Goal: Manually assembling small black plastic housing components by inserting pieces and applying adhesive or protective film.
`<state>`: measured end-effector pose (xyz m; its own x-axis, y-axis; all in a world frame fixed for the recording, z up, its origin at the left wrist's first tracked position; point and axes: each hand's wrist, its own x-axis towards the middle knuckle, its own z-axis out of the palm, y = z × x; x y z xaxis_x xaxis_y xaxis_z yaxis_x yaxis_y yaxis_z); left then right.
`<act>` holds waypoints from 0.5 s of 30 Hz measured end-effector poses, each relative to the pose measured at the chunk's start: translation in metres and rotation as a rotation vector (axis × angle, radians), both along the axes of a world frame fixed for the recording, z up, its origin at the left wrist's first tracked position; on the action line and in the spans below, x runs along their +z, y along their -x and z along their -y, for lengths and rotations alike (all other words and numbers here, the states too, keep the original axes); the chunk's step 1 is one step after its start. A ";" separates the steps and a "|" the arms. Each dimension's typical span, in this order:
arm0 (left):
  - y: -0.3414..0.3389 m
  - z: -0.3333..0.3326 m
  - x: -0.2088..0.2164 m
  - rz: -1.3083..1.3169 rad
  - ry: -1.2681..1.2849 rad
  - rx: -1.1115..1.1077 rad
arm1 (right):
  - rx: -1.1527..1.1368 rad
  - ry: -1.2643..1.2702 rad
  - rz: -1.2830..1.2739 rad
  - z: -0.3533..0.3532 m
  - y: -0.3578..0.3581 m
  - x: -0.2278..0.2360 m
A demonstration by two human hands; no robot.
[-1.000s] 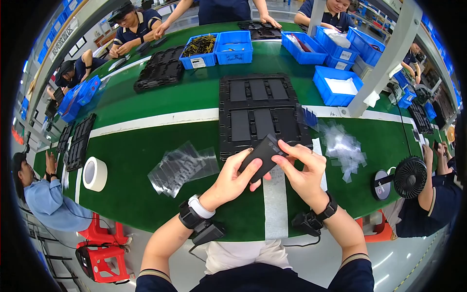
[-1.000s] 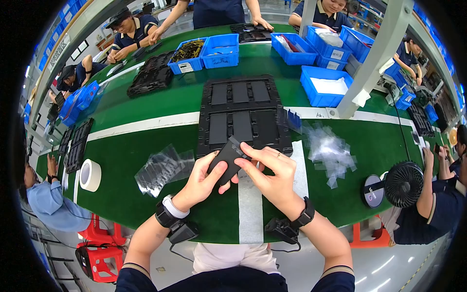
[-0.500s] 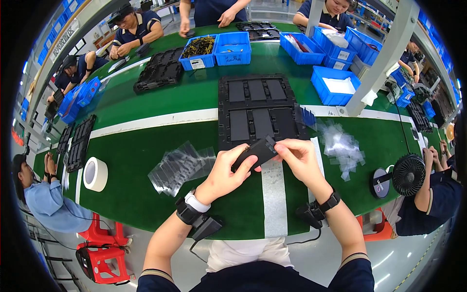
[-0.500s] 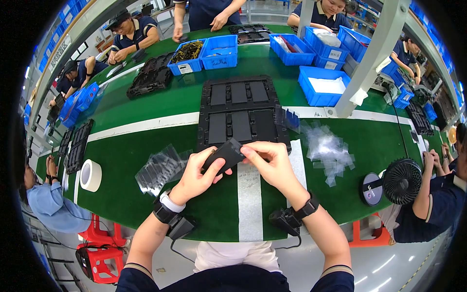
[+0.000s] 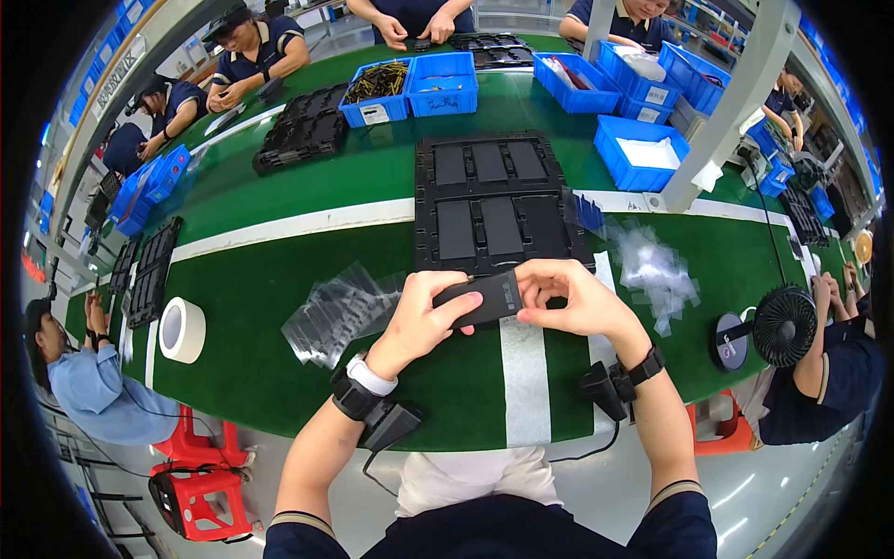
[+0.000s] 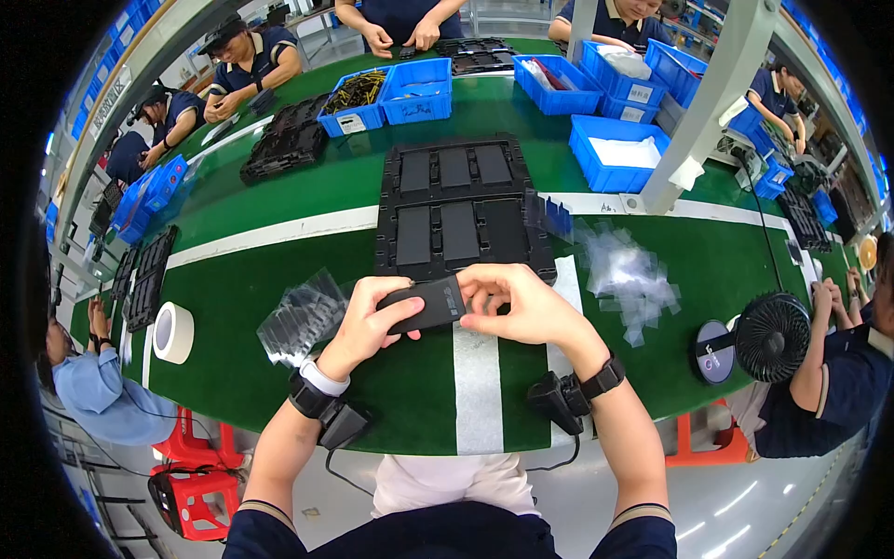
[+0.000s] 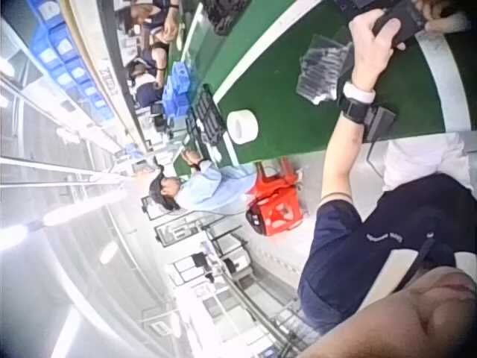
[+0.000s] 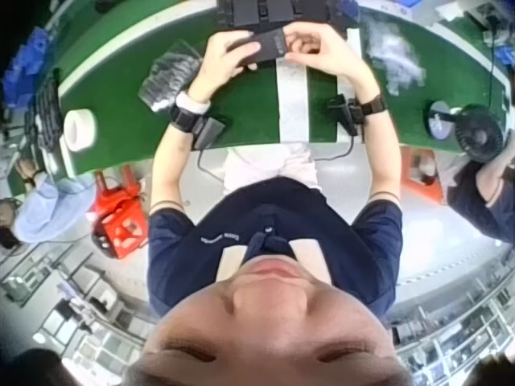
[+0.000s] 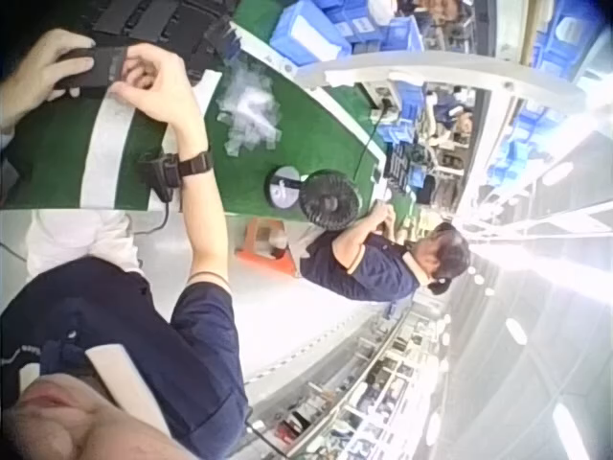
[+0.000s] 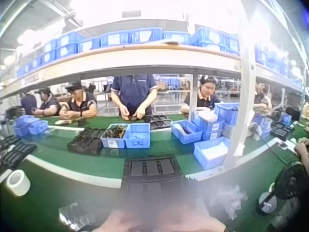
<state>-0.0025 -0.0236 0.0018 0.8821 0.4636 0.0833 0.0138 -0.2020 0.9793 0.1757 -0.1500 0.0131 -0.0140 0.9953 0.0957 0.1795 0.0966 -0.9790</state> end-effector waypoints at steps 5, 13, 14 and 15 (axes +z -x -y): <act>0.000 0.000 0.008 -0.187 0.422 -0.232 | -0.161 -0.432 0.313 -0.002 0.013 -0.001; -0.008 0.004 -0.007 0.011 0.277 -0.177 | -0.386 -0.230 0.040 -0.004 0.007 -0.012; -0.008 0.005 -0.009 0.025 0.218 -0.179 | -0.419 -0.243 0.005 -0.003 0.010 -0.008; -0.007 0.005 -0.009 0.026 0.241 -0.167 | -0.451 -0.256 -0.031 -0.003 0.013 -0.006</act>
